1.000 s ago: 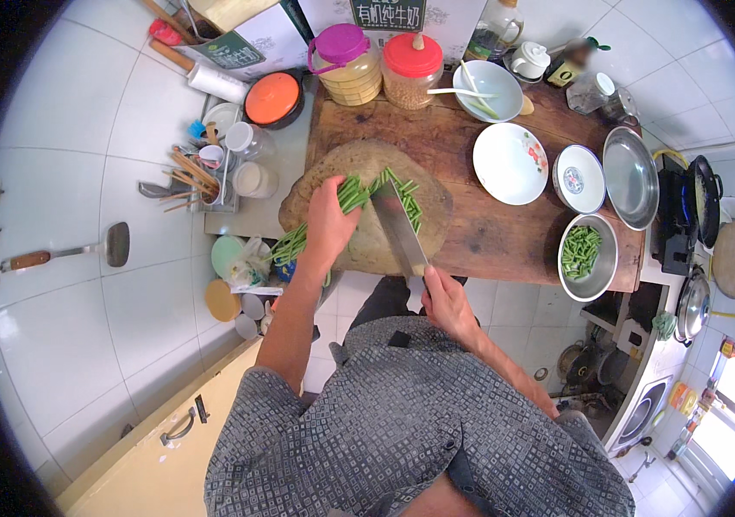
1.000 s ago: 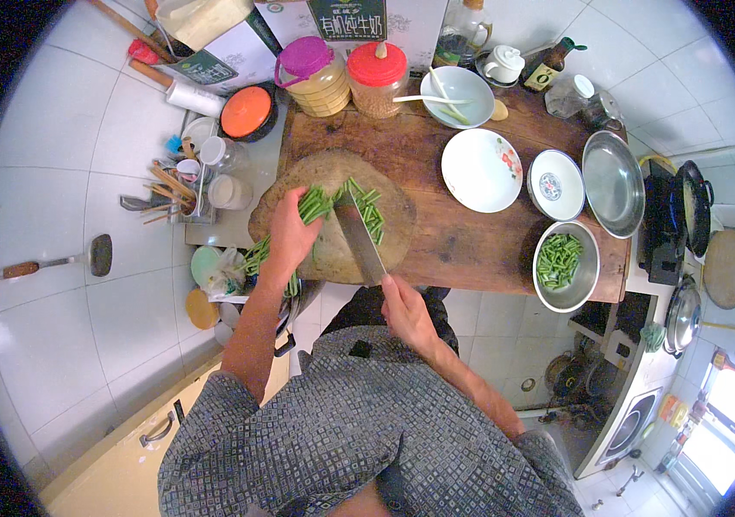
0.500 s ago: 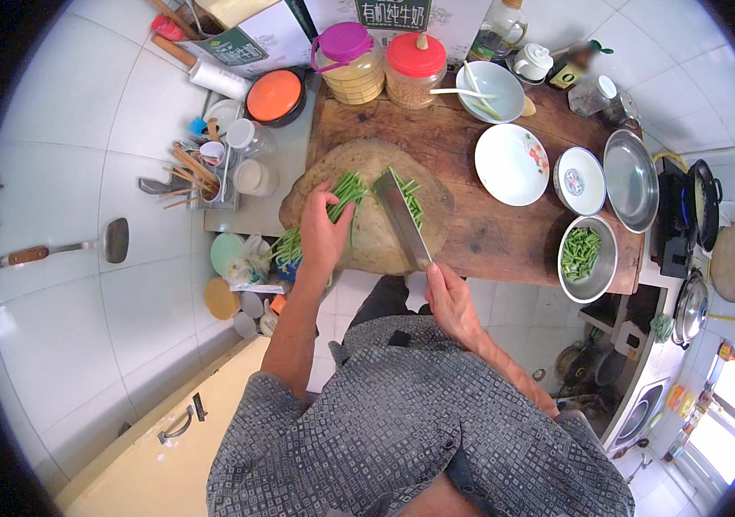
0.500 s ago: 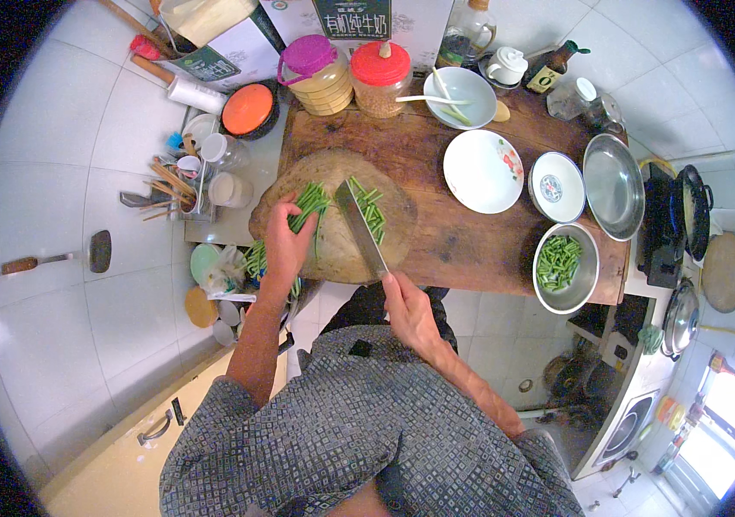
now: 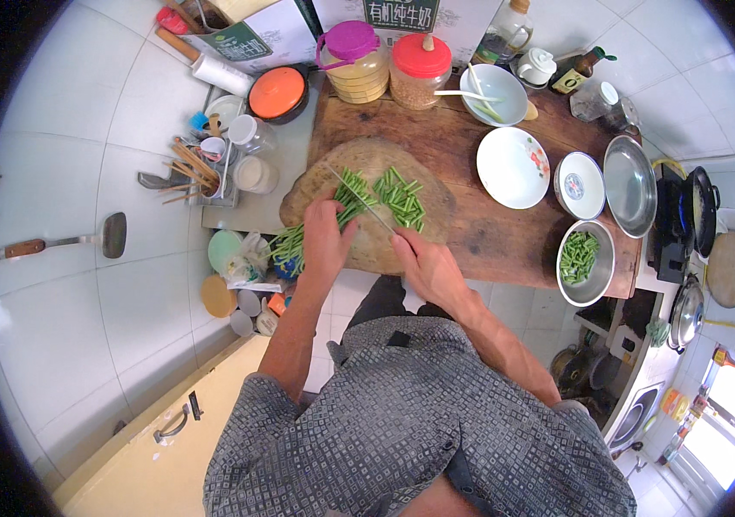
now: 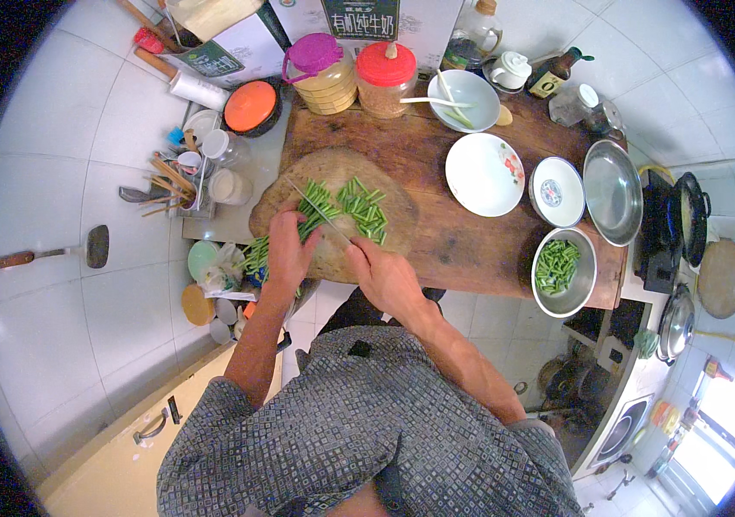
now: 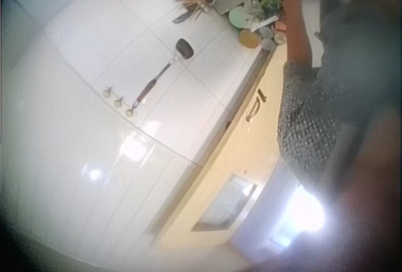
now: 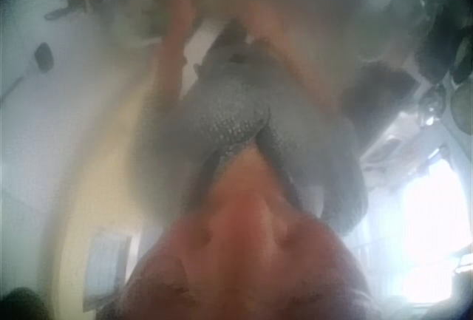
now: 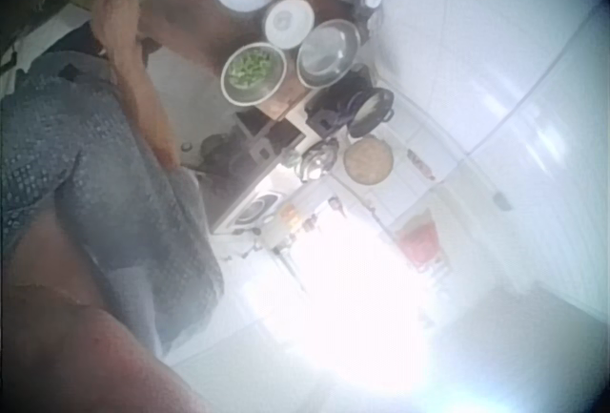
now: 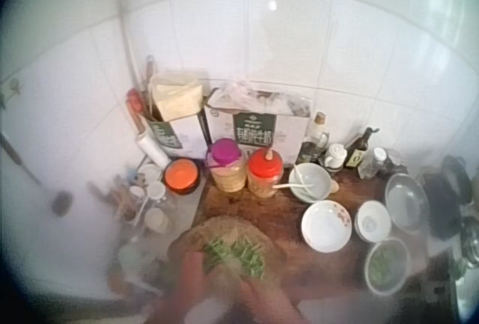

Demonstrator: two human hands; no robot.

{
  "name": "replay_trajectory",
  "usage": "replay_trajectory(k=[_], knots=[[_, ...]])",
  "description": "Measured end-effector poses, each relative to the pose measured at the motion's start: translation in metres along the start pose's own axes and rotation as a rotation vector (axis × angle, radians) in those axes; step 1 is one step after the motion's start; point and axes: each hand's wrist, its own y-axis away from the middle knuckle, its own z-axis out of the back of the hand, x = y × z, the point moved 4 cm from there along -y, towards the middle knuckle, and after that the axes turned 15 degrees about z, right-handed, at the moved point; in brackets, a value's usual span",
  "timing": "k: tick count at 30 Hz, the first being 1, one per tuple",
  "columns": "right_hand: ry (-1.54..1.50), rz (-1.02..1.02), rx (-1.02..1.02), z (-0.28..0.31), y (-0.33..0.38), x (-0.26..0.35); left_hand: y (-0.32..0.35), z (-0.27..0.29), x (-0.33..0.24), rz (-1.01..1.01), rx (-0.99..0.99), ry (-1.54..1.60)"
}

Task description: The person chops green beans on a wooden cutting board and adds them to a wok containing other vegetables. They then stir the vegetables in the wok and wash a metal bowl in the sink.

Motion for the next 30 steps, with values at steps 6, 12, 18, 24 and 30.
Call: replay_trajectory(k=[6,12,18,24,30], knots=[[0.039,-0.044,-0.001,-0.003,0.007,-0.002,0.004,-0.002,-0.001,-0.020,0.022,-0.016],[0.000,0.002,-0.041,-0.025,-0.015,-0.017,0.003,-0.003,-0.001,-0.042,0.018,-0.001],[0.048,0.070,-0.142,-0.055,-0.039,-0.026,0.002,-0.006,0.002,-0.039,-0.001,-0.021],[-0.043,-0.027,-0.194,-0.058,-0.034,-0.031,0.012,-0.005,0.000,-0.111,0.013,0.005],[-0.126,-0.064,-0.326,-0.039,-0.008,-0.034,0.002,-0.013,-0.014,-0.204,0.021,0.036]])
